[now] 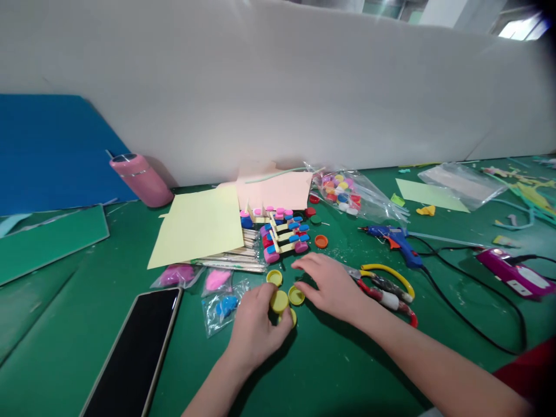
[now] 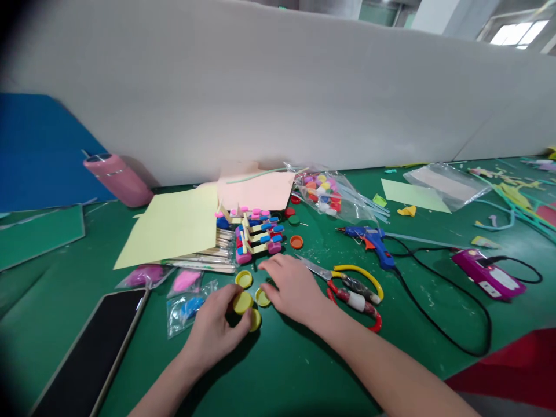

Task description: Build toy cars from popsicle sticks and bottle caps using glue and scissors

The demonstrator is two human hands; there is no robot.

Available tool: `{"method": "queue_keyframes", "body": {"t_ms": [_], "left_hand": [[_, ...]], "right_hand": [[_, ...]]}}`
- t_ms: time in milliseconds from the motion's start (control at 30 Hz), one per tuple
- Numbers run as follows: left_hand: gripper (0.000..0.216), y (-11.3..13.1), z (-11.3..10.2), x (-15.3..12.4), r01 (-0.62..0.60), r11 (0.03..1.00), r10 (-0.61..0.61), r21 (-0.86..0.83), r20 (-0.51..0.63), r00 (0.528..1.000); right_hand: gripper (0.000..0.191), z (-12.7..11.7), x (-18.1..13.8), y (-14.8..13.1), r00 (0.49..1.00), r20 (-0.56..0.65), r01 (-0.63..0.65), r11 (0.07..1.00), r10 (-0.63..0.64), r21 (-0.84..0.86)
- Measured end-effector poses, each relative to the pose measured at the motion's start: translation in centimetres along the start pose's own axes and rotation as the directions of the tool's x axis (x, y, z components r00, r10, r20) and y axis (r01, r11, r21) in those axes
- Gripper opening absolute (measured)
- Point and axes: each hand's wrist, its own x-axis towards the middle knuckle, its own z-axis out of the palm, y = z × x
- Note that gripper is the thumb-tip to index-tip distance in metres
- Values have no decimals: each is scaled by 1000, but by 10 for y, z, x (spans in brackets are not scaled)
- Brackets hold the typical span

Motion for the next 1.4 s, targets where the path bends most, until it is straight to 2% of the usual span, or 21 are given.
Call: {"method": "queue_keyframes", "body": {"t_ms": [133, 300, 500, 633, 733, 833, 900, 967, 1033, 1133, 1200, 1267, 1333, 1400], "left_hand": [[7, 0, 2, 0, -8, 996, 6, 84, 24, 1000], [11, -1, 3, 0, -3, 989, 1, 145, 16, 1000], [16, -5, 5, 3, 30, 978, -29, 208, -7, 1000], [18, -4, 3, 3, 48, 972, -43, 229, -27, 999], [27, 0, 1, 2, 42, 993, -29, 112, -117, 993], [35, 10, -1, 0, 42, 976, -73, -212, -140, 987], [37, 20, -3, 0, 133, 863, -167, -487, -26, 986], [36, 30, -5, 1, 277, 653, -267, -704, 129, 955], [31, 39, -6, 3, 385, 446, -321, -808, 258, 911], [21, 46, -7, 7, 427, 198, -345, -882, 345, 873], [15, 47, -7, 11, 437, 65, -367, -897, 385, 847], [14, 47, -7, 14, 439, -31, -409, -898, 412, 814], [15, 45, -6, 16, 424, -82, -447, -902, 413, 794], [15, 42, -4, 16, 389, -86, -466, -917, 382, 798]], "right_hand": [[24, 8, 32, -7, 988, 111, 105, 994, -106, 16], [7, 18, 45, -4, 977, 173, 120, 992, -127, 50], [9, 14, 33, 12, 993, 100, 32, 973, -56, 229], [13, 7, 16, 21, 999, 44, -43, 914, 27, 404], [17, 6, 4, 23, 996, 27, -87, 840, 86, 535], [22, 4, -5, 17, 993, 22, -103, 758, 116, 644], [23, 2, -9, 9, 993, 28, -102, 710, 115, 697], [23, 0, -13, 2, 994, 38, -100, 673, 107, 733], [22, -2, -15, -5, 993, 53, -109, 632, 108, 767], [16, -7, -18, -9, 991, 54, -117, 608, 121, 785], [14, -12, -21, -4, 989, -6, -96, 682, 145, 725], [15, -18, -28, 7, 976, -92, -106, 797, 199, 595], [16, -24, -41, 25, 949, -127, -206, 873, 288, 442], [17, -25, -59, 46, 918, -145, -319, 904, 369, 284]]}}
